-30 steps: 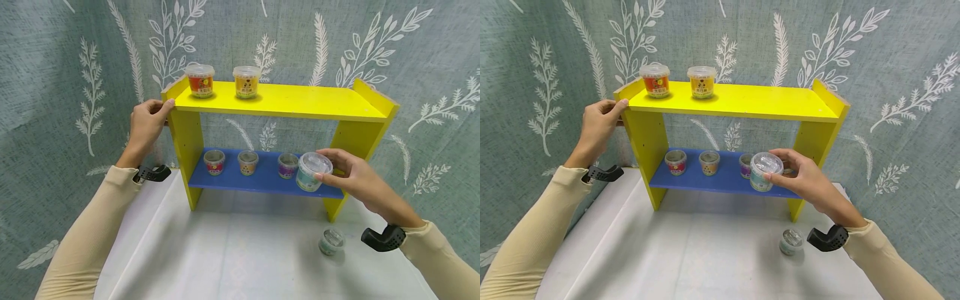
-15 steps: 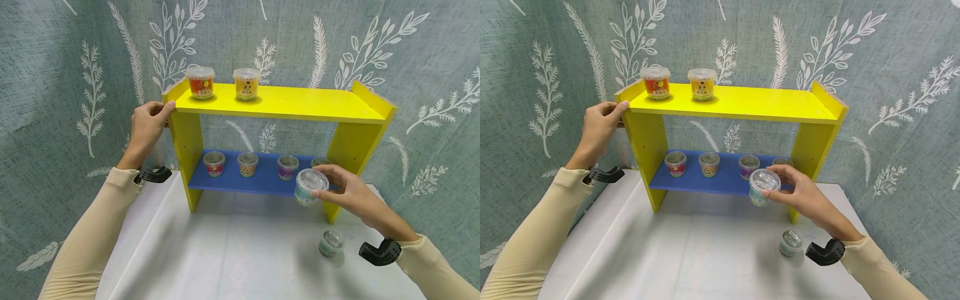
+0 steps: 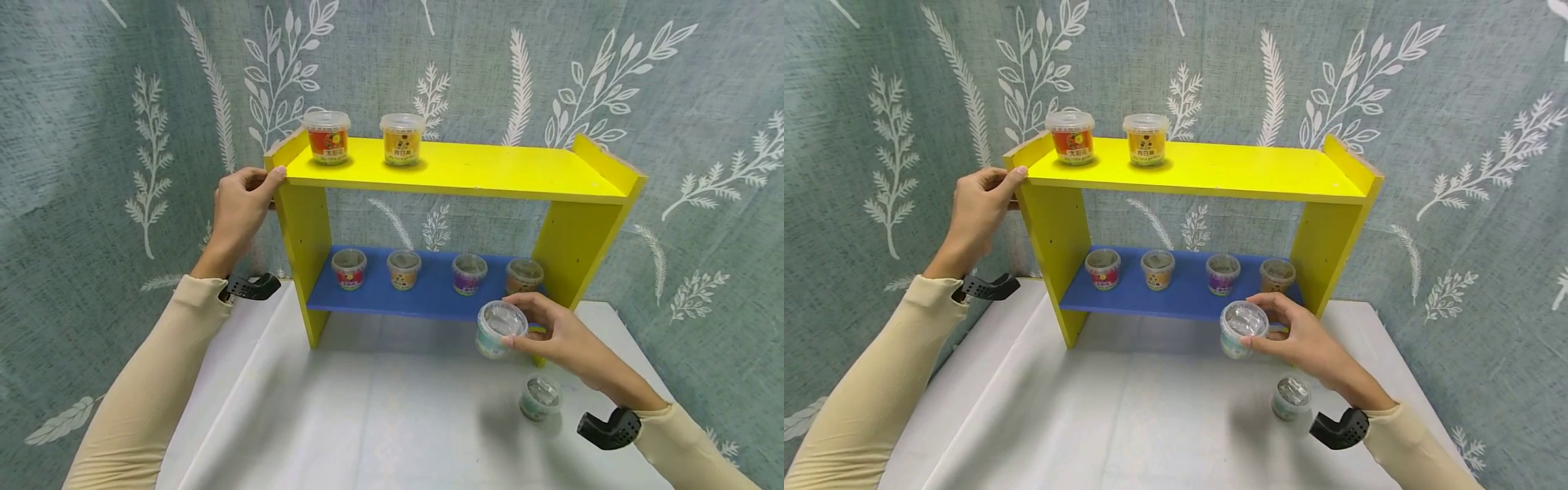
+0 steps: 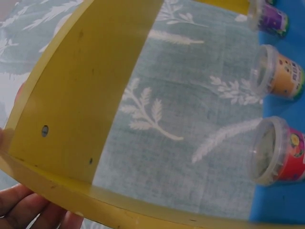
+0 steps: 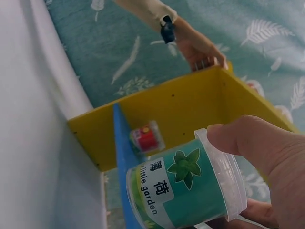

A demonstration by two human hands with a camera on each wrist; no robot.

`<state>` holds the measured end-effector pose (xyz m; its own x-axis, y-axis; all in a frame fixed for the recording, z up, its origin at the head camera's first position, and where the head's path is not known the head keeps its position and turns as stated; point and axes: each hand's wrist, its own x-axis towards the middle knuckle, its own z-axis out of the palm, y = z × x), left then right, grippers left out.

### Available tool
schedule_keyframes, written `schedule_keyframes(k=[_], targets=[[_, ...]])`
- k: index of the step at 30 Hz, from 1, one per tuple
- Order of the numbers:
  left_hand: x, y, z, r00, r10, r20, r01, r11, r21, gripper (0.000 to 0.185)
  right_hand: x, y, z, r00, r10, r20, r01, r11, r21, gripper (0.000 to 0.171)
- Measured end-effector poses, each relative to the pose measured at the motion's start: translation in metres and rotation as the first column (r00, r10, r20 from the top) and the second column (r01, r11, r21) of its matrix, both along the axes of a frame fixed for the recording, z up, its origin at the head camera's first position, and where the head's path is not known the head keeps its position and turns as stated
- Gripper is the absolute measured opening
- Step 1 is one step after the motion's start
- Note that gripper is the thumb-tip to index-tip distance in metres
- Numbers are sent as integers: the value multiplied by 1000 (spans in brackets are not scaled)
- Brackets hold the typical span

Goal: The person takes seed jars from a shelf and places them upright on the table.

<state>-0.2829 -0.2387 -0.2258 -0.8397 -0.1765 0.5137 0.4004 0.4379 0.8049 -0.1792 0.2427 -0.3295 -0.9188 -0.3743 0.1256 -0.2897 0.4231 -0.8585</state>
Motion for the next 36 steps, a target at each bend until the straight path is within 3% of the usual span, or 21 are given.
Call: schedule_keyframes(k=[16,25,36], targets=[[-1,-1,0,1000,-2,2,2,1000,9,58,-3,6,-42,989,37,140,-30,998,-54,64],[-2,0,1,1000,-8,3,8,1000,19,57,-5,12,-55,990,18,138,-11,999,-50,63],[-2,-1,0,1000,-9,6,9,1000,12,58,-6,16,-84,985,6,170,0,999,-33,61]])
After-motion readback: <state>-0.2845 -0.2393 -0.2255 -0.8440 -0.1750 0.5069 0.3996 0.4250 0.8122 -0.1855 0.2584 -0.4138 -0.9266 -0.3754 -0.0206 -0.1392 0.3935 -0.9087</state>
